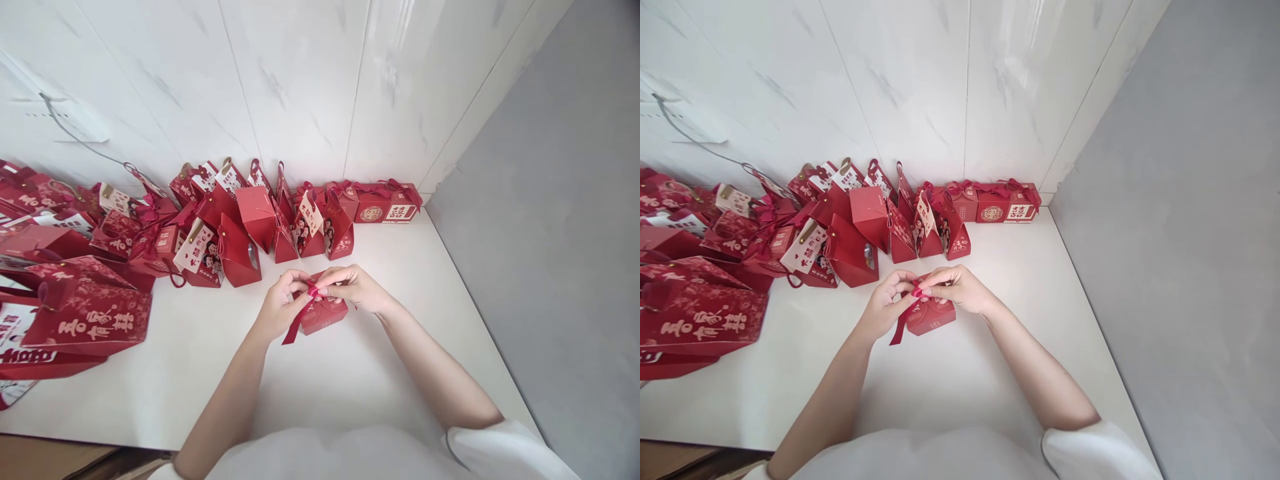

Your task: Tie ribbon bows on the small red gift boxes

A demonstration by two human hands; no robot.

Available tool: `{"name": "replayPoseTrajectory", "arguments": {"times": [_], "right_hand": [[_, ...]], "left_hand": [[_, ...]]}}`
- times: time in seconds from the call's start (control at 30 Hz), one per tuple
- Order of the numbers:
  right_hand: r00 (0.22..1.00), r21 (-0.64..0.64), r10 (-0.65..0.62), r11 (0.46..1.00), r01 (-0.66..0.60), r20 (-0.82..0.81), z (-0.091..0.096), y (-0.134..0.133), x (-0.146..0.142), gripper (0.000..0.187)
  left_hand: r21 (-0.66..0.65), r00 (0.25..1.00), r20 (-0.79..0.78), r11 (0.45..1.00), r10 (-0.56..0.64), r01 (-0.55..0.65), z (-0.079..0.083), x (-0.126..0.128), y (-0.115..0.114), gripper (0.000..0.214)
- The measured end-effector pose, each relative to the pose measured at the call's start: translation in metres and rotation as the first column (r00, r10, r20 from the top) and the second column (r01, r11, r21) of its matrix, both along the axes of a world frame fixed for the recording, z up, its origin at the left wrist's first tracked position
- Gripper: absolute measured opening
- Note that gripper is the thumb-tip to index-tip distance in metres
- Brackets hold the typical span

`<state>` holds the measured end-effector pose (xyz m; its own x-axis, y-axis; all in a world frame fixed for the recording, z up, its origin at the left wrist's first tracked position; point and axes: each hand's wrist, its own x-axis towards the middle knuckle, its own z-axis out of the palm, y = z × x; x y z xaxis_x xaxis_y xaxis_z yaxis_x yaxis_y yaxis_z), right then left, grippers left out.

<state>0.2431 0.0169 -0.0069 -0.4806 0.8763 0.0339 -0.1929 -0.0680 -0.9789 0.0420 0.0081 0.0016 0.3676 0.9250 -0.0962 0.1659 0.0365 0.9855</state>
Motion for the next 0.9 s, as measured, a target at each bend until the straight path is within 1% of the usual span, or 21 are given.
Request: {"name": "replayPoseTrajectory", "arguments": {"times": [0.1, 0.27, 0.4, 0.5, 0.57, 0.63, 0.67, 0.73, 0.8, 0.87, 0.9], "right_hand": [[1.0, 0.05, 0.018, 0.999, -0.019, 0.018, -0.002, -0.002, 0.002, 0.016], [0.998, 0.1, 0.032, 0.994, -0.037, 0.05, -0.004, -0.004, 0.004, 0.015], [0.989, 0.186, -0.06, 0.982, 0.035, 0.132, -0.005, -0.004, 0.001, 0.014], [0.975, 0.251, -0.119, 0.965, 0.07, 0.186, -0.003, -0.006, -0.002, 0.015], [0.973, 0.246, -0.127, 0.966, 0.077, 0.193, -0.002, -0.007, -0.004, 0.016], [0.975, 0.219, -0.123, 0.972, 0.081, 0.186, -0.001, -0.008, -0.004, 0.024], [0.974, 0.205, -0.126, 0.975, 0.086, 0.187, 0.0, -0.008, -0.004, 0.029], [0.967, 0.188, -0.144, 0.977, 0.104, 0.21, 0.001, -0.007, -0.003, 0.036], [0.955, 0.173, -0.163, 0.977, 0.122, 0.249, 0.002, -0.007, -0.001, 0.042], [0.946, 0.168, -0.156, 0.98, 0.111, 0.285, 0.002, -0.006, 0.001, 0.041], [0.944, 0.171, -0.146, 0.98, 0.098, 0.297, 0.002, -0.006, 0.002, 0.037]], "left_hand": [[-0.024, 0.999, -0.021, 0.999, 0.041, -0.042, -0.001, 0.005, -0.001, 0.027], [0.039, 0.997, 0.018, 0.997, 0.073, -0.074, -0.005, 0.012, -0.005, 0.022], [0.05, 0.995, 0.051, 0.995, 0.08, -0.083, -0.01, 0.016, -0.008, 0.017], [0.09, 0.997, 0.051, 0.994, 0.055, -0.059, -0.012, 0.015, -0.009, 0.011], [0.117, 0.998, 0.064, 0.993, 0.002, -0.009, -0.012, 0.013, -0.01, 0.009], [0.153, 0.997, 0.058, 0.987, -0.052, 0.043, -0.011, 0.011, -0.01, 0.012], [0.174, 0.998, 0.034, 0.983, -0.059, 0.052, -0.011, 0.01, -0.01, 0.014], [0.222, 0.999, -0.041, 0.974, -0.033, 0.042, -0.01, 0.009, -0.01, 0.016], [0.282, 0.994, -0.112, 0.959, 0.002, 0.03, -0.01, 0.01, -0.01, 0.012], [0.348, 0.989, -0.148, 0.936, -0.002, 0.055, -0.011, 0.011, -0.01, 0.008], [0.378, 0.987, -0.162, 0.923, -0.012, 0.074, -0.012, 0.011, -0.01, 0.007]]}}
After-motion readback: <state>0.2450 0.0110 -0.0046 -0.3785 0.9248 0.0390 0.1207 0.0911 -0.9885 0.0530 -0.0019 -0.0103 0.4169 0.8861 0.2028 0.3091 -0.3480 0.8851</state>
